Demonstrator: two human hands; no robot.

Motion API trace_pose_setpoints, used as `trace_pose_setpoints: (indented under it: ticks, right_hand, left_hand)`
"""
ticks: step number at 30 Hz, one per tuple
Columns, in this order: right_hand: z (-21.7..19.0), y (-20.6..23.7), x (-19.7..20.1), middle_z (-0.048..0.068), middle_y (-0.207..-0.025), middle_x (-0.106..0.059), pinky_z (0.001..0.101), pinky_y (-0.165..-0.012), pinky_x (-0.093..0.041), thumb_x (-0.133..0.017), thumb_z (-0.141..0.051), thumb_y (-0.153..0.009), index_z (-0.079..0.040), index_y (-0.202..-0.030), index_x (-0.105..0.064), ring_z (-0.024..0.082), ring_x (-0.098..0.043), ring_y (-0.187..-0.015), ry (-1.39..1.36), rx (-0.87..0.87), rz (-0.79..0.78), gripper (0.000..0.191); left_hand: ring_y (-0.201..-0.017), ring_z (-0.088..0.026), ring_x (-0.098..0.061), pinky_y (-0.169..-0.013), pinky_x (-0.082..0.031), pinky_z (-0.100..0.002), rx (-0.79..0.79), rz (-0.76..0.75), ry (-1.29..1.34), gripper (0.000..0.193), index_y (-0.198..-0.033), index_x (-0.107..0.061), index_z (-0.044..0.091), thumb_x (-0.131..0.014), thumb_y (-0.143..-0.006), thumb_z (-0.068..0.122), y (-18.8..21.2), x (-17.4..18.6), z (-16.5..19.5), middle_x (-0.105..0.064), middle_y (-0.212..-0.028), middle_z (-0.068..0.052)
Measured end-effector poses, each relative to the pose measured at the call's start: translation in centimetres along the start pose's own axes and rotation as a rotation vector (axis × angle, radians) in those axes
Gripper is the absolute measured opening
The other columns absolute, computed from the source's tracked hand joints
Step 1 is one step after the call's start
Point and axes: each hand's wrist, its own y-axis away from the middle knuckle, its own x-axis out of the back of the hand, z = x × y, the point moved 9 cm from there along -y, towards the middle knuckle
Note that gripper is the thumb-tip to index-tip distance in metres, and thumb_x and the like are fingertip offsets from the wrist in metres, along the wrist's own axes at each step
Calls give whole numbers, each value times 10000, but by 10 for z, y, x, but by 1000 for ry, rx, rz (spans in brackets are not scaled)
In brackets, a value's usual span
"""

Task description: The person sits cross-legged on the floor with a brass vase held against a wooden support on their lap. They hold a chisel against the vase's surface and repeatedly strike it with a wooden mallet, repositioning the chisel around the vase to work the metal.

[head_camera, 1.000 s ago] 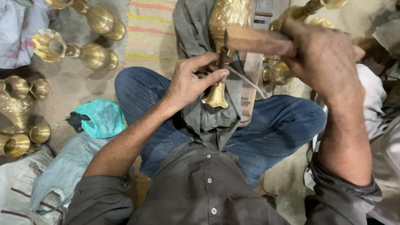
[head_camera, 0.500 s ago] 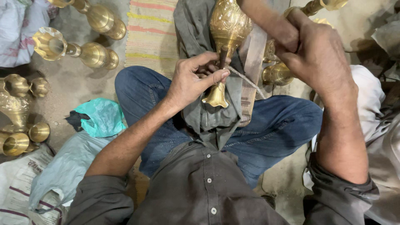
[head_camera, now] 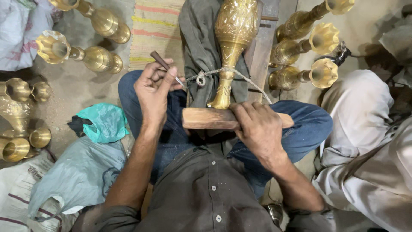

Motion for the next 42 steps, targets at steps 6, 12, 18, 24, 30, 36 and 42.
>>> trace_pose_setpoints:
  ticks: [6, 12, 18, 24, 30, 36, 42]
  right_hand:
    - [13, 11, 0, 90, -987, -703, 405, -752, -545, -810, -40, -713, -61, -1159, -678, 288, -700, -876, -211, -50, 220, 466]
    - [23, 18, -11, 114, -1075, -733, 401, -780, -565, -761, -7, -755, -52, -1153, -659, 323, -719, -926, -395, -63, 349, 414]
    - [71, 17, -28, 133, -966, -757, 376, -767, -592, -824, -121, -725, 0, -1200, -655, 220, -759, -882, -719, -267, 45, 518]
    - [132, -3, 28, 202, -1091, -733, 472, -864, -556, -820, -96, -878, 14, -1257, -589, 351, -710, -1007, -321, -371, 195, 457]
    - [108, -35, 75, 184, -1070, -724, 477, -825, -552, -839, -58, -802, -51, -1290, -616, 372, -706, -976, -7, -120, 213, 536]
    - [106, -53, 78, 103, -959, -718, 426, -745, -546, -865, -122, -828, -62, -1174, -663, 274, -713, -854, 249, -11, 243, 405]
    - [127, -53, 78, 105, -975, -701, 395, -790, -585, -840, -149, -1016, -40, -1164, -630, 251, -726, -912, -93, -44, 229, 278]
  left_hand:
    - [-868, -155, -771, -756, -665, -276, 29, -123, -96, 313, -1287, -660, 2, -732, -994, 87, 6, -16, 7, -751, -953, -64]
    - [-905, -145, -752, -784, -633, -264, -40, -231, -136, 298, -1320, -660, 9, -719, -1031, 51, 9, -54, 22, -744, -977, -66]
    - [-934, -122, -790, -785, -674, -274, -225, -358, -445, 340, -1324, -676, 57, -767, -1001, 107, 18, -106, 37, -791, -1049, -60]
    - [-888, -162, -772, -736, -645, -298, -491, -416, -728, 370, -1287, -675, 21, -813, -969, 152, 26, -128, 60, -751, -1046, -124]
    - [-851, -154, -801, -733, -670, -303, -276, -408, -651, 356, -1271, -688, 42, -814, -966, 176, 12, -125, 41, -794, -947, -91]
    - [-941, -182, -790, -694, -660, -301, -522, -461, -830, 365, -1281, -669, 43, -798, -979, 201, 21, -135, 50, -770, -1144, -143]
    - [-945, -183, -790, -732, -667, -314, -534, -464, -827, 370, -1277, -664, 28, -793, -984, 213, 22, -136, 52, -762, -1165, -155]
